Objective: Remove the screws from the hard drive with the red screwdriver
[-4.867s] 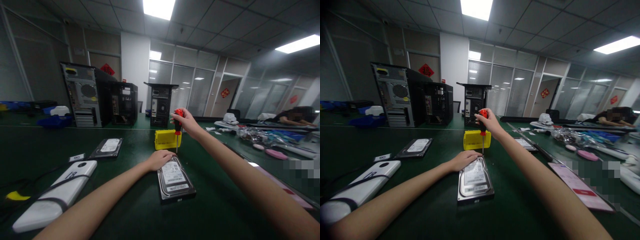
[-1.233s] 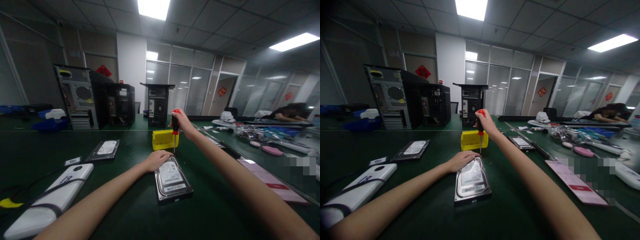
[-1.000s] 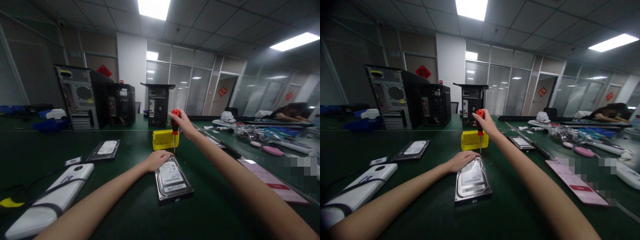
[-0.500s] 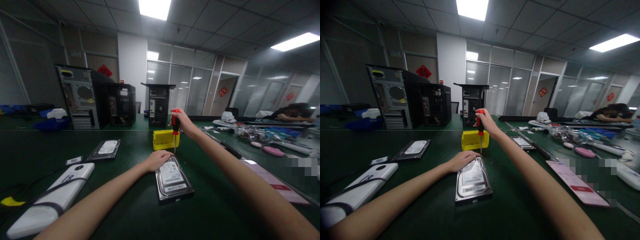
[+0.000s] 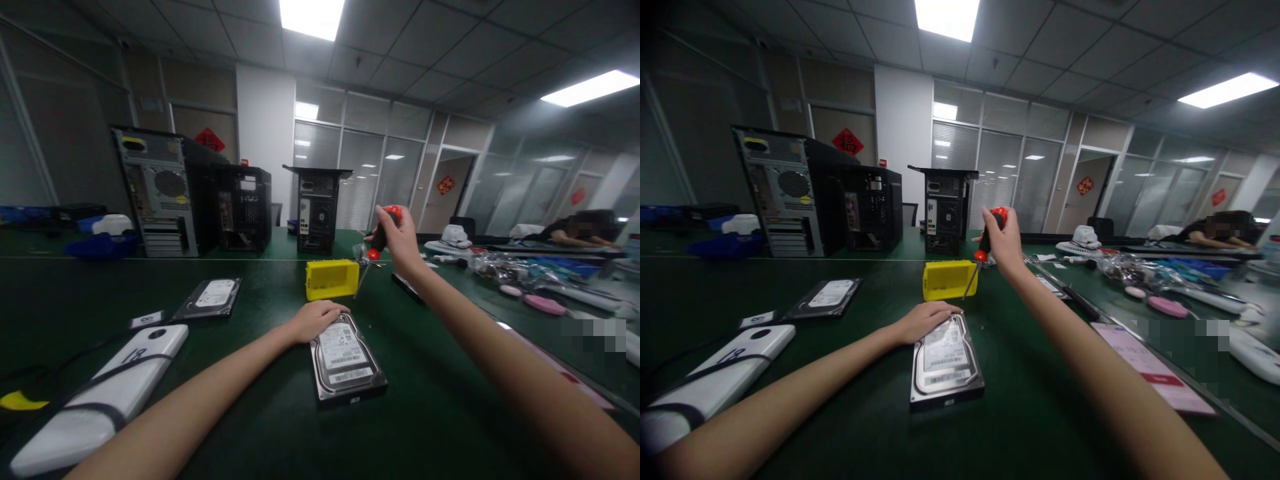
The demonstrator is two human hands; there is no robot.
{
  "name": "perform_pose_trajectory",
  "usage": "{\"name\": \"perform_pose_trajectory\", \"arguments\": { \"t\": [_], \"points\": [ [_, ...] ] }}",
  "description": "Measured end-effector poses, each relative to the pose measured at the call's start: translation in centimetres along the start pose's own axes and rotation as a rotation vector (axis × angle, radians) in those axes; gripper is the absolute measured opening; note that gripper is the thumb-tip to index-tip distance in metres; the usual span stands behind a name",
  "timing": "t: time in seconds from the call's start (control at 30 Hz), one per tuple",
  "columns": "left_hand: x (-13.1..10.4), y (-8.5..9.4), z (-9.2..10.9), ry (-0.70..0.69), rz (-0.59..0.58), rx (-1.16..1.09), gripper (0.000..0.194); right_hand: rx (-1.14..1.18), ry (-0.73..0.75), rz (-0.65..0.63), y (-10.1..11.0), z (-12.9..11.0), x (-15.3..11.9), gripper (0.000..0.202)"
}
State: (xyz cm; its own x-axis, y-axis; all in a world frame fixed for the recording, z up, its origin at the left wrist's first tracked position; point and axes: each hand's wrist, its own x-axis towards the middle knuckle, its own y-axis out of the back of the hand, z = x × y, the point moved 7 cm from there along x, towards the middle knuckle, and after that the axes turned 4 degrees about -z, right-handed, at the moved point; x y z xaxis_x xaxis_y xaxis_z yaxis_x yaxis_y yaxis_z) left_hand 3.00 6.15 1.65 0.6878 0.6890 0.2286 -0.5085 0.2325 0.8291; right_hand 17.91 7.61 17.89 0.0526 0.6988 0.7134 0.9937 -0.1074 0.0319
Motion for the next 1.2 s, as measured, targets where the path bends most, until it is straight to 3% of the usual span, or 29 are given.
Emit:
{"name": "perform_pose_trajectory", "arguments": {
  "t": [0.07, 0.13, 0.2, 0.37, 0.5, 0.73, 1.03, 1.2],
  "points": [
    [0.0, 0.0, 0.0, 0.004, -0.002, 0.0, 0.038, -0.136, -0.098, -0.037, 1.2, 0.8, -0.5, 0.034],
    [-0.1, 0.1, 0.1, 0.007, -0.001, 0.003, 0.038, -0.407, -0.261, -0.217, 1.7, 2.7, -1.9, 0.033],
    [-0.1, 0.2, 0.2, 0.006, -0.012, 0.015, 0.039, -0.513, -0.326, -0.337, 2.3, 4.4, -3.8, 0.029],
    [-0.2, 0.1, 0.9, -0.029, -0.074, 0.067, 0.043, -0.779, -0.343, -0.507, 3.6, 8.4, -7.9, 0.017],
    [-0.3, 0.2, 0.9, -0.008, -0.062, 0.038, 0.045, -0.947, -0.321, -0.582, 4.3, 9.9, -9.4, 0.023],
    [-0.1, 0.1, 0.8, 0.031, -0.061, 0.014, 0.044, -1.113, -0.266, -0.713, 3.5, 10.3, -11.5, 0.025],
    [-0.1, 0.2, 0.6, 0.032, -0.028, 0.003, 0.044, -1.087, -0.021, -0.862, 0.5, 7.8, -12.5, 0.026],
    [0.0, 0.1, 0.3, 0.012, -0.003, -0.014, 0.043, -1.122, 0.045, -0.87, -0.5, 7.2, -12.9, 0.026]
  ]
}}
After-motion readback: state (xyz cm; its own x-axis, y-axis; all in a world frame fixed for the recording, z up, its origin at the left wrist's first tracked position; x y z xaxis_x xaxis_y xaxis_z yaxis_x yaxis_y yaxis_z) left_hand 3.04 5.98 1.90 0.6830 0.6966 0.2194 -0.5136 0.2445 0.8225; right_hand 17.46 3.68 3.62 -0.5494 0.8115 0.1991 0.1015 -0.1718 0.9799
